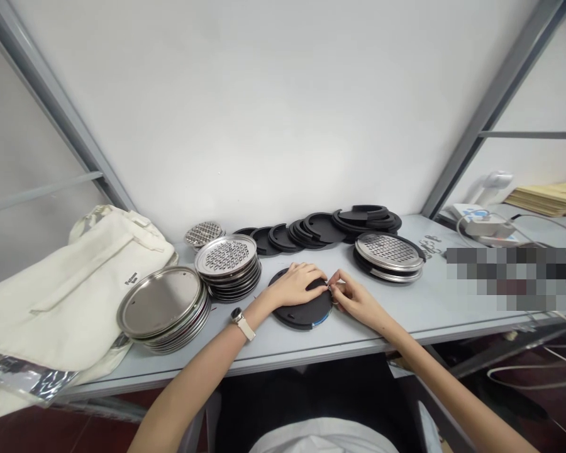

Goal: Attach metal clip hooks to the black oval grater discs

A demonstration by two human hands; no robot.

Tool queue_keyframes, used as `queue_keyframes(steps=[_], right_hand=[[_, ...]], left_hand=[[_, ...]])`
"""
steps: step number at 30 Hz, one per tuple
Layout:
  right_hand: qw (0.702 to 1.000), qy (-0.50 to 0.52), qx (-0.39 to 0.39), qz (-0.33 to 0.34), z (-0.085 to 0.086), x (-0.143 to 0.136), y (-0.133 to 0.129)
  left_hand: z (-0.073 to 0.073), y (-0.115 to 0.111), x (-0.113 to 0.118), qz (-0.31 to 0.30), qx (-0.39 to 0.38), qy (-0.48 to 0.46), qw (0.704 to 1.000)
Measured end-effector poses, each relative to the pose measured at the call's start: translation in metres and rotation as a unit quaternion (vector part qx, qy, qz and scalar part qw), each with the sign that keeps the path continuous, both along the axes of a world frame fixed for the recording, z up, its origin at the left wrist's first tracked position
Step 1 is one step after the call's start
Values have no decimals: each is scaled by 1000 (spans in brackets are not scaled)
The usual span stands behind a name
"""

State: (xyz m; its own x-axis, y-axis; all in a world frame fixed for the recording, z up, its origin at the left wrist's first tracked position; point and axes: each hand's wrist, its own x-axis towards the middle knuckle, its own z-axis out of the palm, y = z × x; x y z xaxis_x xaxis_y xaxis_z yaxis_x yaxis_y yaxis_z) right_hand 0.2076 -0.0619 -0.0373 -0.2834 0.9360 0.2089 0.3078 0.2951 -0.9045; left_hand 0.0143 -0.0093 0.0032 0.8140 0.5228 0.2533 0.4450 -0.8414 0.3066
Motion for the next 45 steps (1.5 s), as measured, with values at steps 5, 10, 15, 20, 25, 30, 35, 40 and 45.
queue_keyframes(steps=[5,10,15,20,25,30,35,40,45], right_hand=[[999,23,2,-24,3,-1,0],[1000,13,4,-27,3,-1,0],[999,-38,17,-22,8,-3,-3],[996,-76,45,-18,12,-4,-4],[996,-68,56,-31,7,-1,-2],[994,-60,75,-50,5,0,0],[993,-48,86,-61,8,1,1],[997,2,60,-54,5,2,5],[996,70,23,-47,-3,4,11]], left_hand=[[0,-2,0,-8,3,2,1000],[0,-5,-1,-13,-22,-13,1000],[4,-9,-2,16,-50,-15,998],[9,-11,-2,10,-49,-2,999],[9,-11,-1,8,-38,0,999],[8,-10,-1,11,-20,8,1000],[8,-10,-1,5,-15,9,1000],[10,-11,-1,3,-15,12,1000],[13,-13,-1,7,-26,14,1000]])
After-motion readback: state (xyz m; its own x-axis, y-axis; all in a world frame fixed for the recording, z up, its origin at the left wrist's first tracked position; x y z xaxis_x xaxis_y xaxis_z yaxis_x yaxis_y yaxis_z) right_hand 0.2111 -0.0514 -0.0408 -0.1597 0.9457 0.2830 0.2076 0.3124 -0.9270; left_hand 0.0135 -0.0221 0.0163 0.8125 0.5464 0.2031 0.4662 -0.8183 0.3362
